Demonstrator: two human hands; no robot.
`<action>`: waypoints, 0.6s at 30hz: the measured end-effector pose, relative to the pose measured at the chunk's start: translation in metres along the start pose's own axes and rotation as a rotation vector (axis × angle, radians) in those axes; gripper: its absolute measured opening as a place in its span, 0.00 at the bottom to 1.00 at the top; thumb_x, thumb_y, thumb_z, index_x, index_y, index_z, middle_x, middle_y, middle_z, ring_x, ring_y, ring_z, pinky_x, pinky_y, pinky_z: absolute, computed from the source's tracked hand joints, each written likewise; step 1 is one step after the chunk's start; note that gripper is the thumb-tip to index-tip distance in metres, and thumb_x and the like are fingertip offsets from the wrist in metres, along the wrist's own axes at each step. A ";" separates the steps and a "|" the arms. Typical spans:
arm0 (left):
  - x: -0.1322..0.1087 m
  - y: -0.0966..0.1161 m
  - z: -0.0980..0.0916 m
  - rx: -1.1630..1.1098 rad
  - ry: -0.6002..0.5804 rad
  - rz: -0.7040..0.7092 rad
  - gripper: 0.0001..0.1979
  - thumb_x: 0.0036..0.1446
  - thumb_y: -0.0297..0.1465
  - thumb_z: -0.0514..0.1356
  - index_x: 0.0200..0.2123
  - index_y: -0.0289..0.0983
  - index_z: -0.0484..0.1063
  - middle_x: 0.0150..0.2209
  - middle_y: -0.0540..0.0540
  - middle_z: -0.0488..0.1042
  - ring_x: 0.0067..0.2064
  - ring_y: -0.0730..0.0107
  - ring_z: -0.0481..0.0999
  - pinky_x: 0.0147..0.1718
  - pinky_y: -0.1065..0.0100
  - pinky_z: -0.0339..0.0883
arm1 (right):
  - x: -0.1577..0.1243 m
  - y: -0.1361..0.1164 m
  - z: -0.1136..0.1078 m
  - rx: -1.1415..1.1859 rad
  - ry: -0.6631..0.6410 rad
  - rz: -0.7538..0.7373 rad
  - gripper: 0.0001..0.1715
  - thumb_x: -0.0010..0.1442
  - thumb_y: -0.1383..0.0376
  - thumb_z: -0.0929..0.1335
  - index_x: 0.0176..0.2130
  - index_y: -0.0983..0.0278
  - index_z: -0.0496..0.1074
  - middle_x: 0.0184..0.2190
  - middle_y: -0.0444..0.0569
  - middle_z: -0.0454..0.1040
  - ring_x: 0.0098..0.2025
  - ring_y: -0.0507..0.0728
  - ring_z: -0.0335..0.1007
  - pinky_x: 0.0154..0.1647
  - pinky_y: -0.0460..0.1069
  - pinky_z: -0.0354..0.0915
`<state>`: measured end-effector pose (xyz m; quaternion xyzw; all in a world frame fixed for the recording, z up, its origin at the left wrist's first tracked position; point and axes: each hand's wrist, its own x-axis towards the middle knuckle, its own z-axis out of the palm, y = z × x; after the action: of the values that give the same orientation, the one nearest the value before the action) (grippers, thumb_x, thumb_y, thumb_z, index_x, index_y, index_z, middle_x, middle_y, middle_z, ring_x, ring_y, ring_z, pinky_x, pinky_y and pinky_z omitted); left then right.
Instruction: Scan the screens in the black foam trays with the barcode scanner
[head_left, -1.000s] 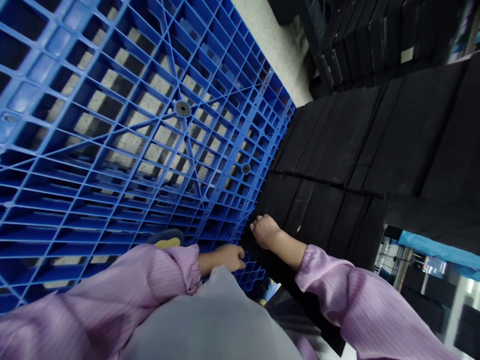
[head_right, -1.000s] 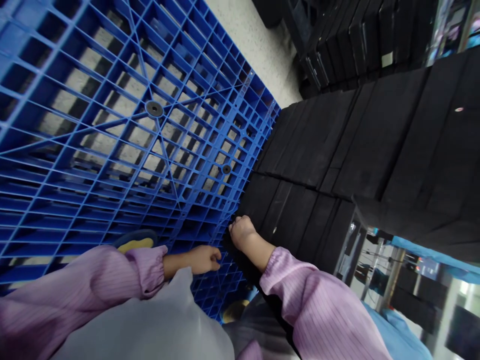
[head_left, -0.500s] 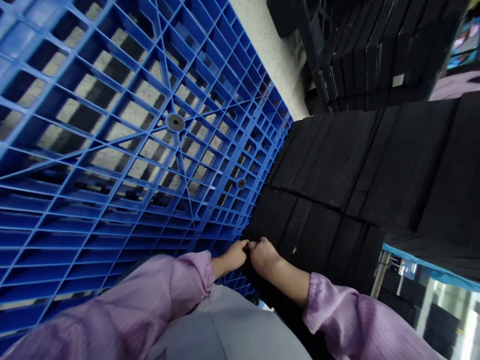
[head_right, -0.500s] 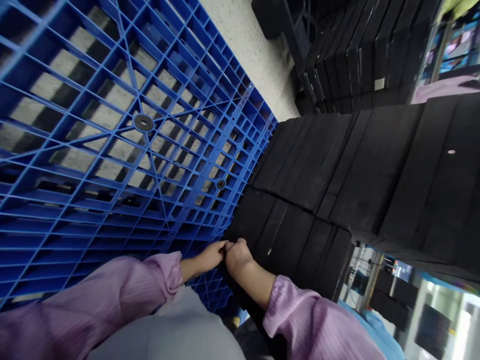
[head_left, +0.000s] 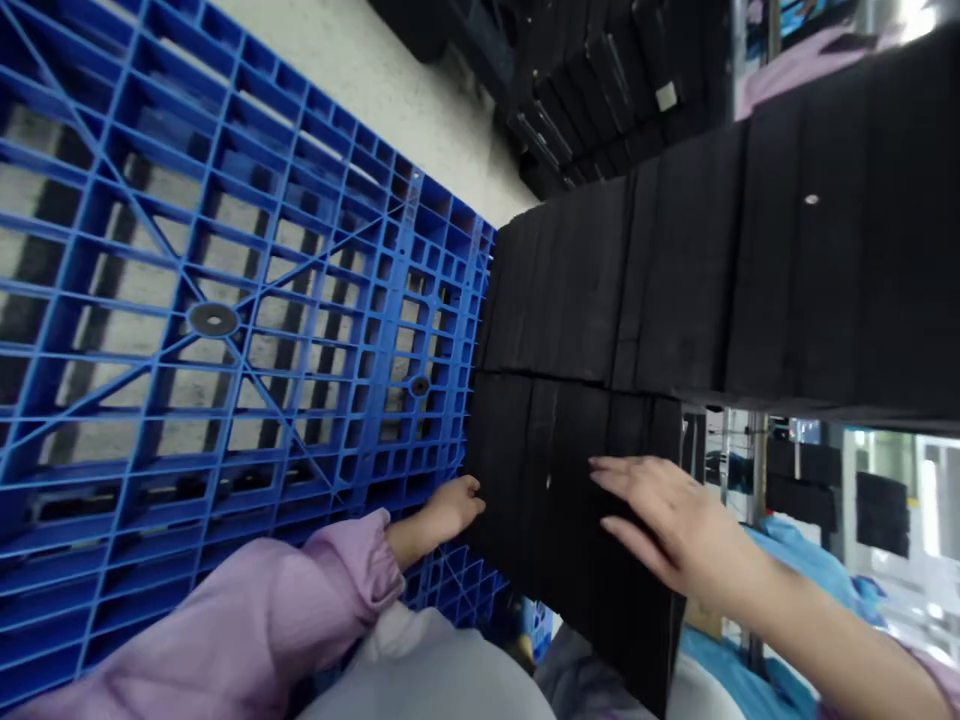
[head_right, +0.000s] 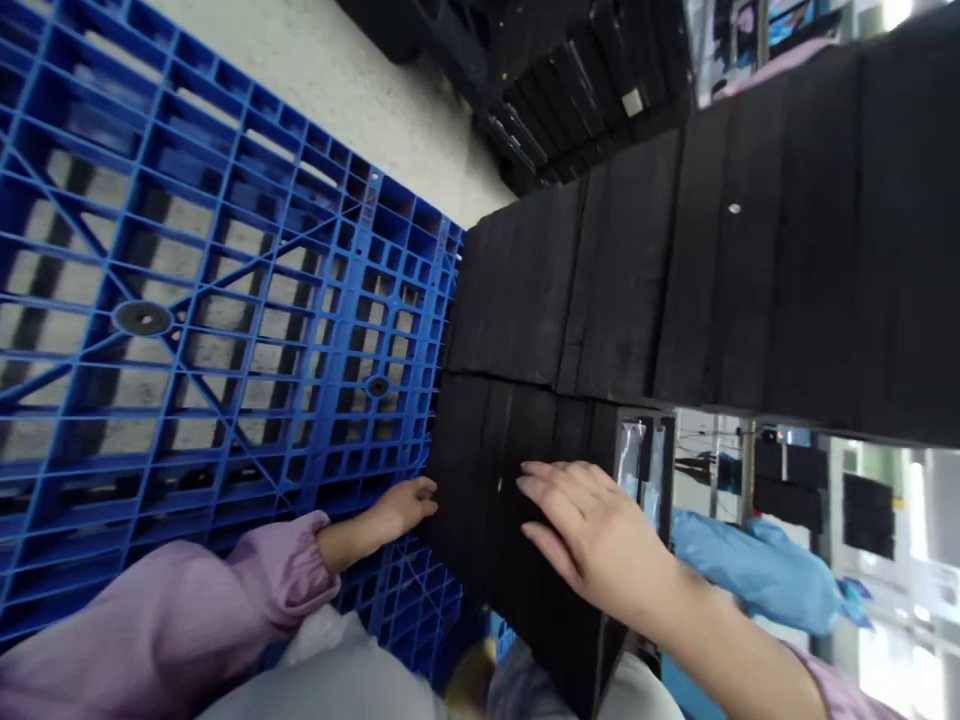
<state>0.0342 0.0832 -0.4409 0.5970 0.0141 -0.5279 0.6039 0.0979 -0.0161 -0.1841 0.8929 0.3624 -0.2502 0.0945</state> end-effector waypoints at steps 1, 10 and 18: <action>-0.005 0.005 -0.006 0.029 0.011 0.005 0.19 0.53 0.25 0.55 0.49 0.29 0.69 0.45 0.39 0.75 0.47 0.63 0.74 0.44 0.70 0.64 | -0.012 0.005 0.001 -0.008 0.052 0.005 0.15 0.65 0.66 0.60 0.51 0.66 0.63 0.48 0.58 0.71 0.50 0.59 0.68 0.48 0.56 0.67; -0.070 0.079 -0.020 0.472 0.095 0.052 0.18 0.51 0.29 0.56 0.46 0.33 0.71 0.39 0.44 0.77 0.39 0.63 0.75 0.37 0.70 0.63 | -0.125 0.008 0.054 -0.003 0.358 -0.132 0.12 0.64 0.66 0.62 0.47 0.65 0.66 0.45 0.55 0.73 0.52 0.60 0.66 0.55 0.59 0.60; -0.120 0.143 0.039 0.754 0.179 -0.180 0.13 0.46 0.21 0.54 0.34 0.34 0.75 0.25 0.48 0.74 0.25 0.69 0.69 0.25 0.70 0.58 | -0.126 0.009 0.096 -0.119 0.322 -0.566 0.23 0.62 0.55 0.63 0.53 0.63 0.66 0.59 0.50 0.62 0.60 0.64 0.54 0.56 0.62 0.59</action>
<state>0.0506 0.0899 -0.2513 0.8169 -0.0759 -0.4928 0.2900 -0.0095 -0.1321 -0.2018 0.7776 0.6204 -0.1007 0.0149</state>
